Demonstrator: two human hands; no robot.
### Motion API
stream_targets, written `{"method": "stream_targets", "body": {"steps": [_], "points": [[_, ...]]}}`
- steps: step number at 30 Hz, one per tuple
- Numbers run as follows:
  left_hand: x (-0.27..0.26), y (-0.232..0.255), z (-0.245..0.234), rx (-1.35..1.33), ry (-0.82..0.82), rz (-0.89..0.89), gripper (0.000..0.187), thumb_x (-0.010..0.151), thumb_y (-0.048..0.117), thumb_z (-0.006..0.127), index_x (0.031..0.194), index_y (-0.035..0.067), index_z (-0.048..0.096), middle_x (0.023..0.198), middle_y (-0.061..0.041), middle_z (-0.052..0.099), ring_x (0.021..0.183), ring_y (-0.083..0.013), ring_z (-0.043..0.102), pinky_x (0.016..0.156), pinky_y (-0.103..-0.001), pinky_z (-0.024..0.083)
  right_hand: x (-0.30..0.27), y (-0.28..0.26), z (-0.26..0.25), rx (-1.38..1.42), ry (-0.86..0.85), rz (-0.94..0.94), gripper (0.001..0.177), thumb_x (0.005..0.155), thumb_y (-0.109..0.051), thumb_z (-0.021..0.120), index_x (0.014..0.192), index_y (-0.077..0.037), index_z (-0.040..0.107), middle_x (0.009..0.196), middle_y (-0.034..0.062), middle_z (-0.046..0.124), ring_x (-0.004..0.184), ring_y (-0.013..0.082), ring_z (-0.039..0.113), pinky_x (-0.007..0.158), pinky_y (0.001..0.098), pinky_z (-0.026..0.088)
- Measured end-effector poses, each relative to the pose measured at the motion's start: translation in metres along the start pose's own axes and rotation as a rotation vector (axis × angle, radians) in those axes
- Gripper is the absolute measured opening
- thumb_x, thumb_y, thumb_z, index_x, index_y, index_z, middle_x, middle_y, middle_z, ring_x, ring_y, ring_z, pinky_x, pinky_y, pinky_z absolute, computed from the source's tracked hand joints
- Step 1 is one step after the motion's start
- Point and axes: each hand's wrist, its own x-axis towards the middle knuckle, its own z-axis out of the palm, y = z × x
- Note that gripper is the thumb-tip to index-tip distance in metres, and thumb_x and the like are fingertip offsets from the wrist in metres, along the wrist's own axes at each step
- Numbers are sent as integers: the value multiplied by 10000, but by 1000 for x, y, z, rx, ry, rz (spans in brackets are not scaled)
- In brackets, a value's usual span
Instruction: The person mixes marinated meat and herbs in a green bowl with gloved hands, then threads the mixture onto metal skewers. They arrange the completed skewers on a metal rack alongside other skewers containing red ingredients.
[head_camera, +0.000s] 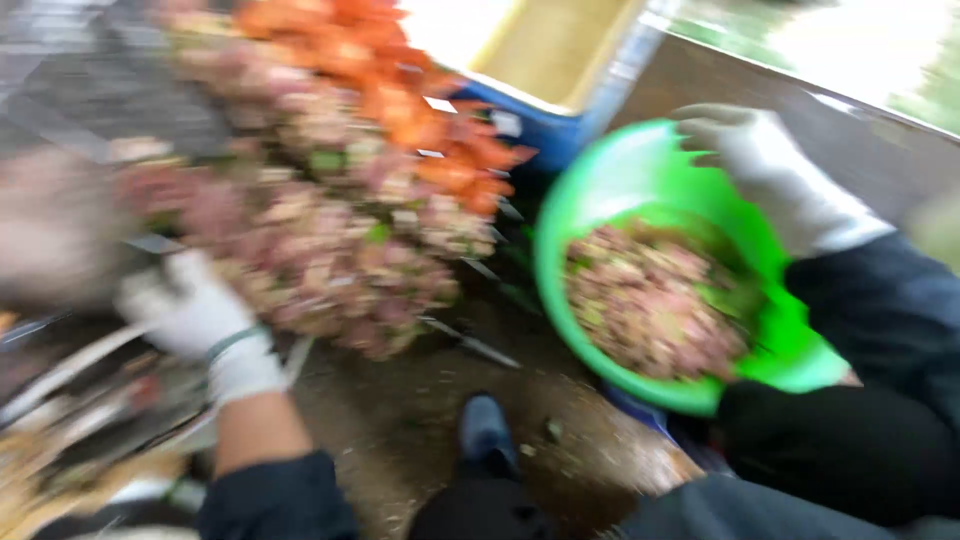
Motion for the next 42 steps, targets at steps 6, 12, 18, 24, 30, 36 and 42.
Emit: {"method": "stream_targets", "body": {"steps": [6,12,18,24,30,36,42], "points": [[-56,170,15,-134,-331,-101,452,816,115,585,1195,-72,425,1283,-268,250,1218,-390,211,1017,-526,171,-6,135,-37,-248,-12,195,218,707,-243,627,895,-132,636,771,-2,621,615,88,534,562,238,426],[-77,320,13,-579,-619,519,210,710,34,464,897,-62,455,1023,-279,371,836,-456,415,765,-463,348,-7,192,-9,-639,-154,470,249,677,-270,514,869,-246,670,710,-38,652,573,130,604,656,266,484],[-194,287,59,-674,-859,428,289,701,96,611,976,17,565,1297,-181,317,1156,-425,321,928,-537,290,35,284,31,-822,-192,237,359,700,-351,556,1044,-251,576,972,17,620,935,213,589,802,358,477],[-237,269,76,-735,-1038,283,335,663,137,658,991,112,594,1178,-97,484,1051,-308,476,885,-415,397,15,181,-3,-132,-197,417,329,649,-174,632,954,-48,640,872,157,628,747,222,578,635,344,475],[-254,264,81,-798,-1732,-636,868,500,206,805,1254,116,384,1241,-167,427,1139,-263,421,963,-324,370,-3,117,15,347,-504,279,303,560,67,721,853,19,657,740,154,645,559,199,600,453,262,529],[-273,253,83,-1057,-1536,-1570,337,694,12,639,1019,85,584,939,-168,610,756,-293,623,689,-417,539,-20,59,39,381,-395,143,261,580,77,711,826,19,649,668,131,632,503,142,582,424,215,509],[-223,270,73,-1036,-1391,-1927,205,738,166,614,882,26,572,829,-171,590,742,-279,599,702,-426,542,-13,88,51,133,-260,-455,259,650,54,617,872,-64,675,860,111,612,781,197,588,678,306,489]]}}
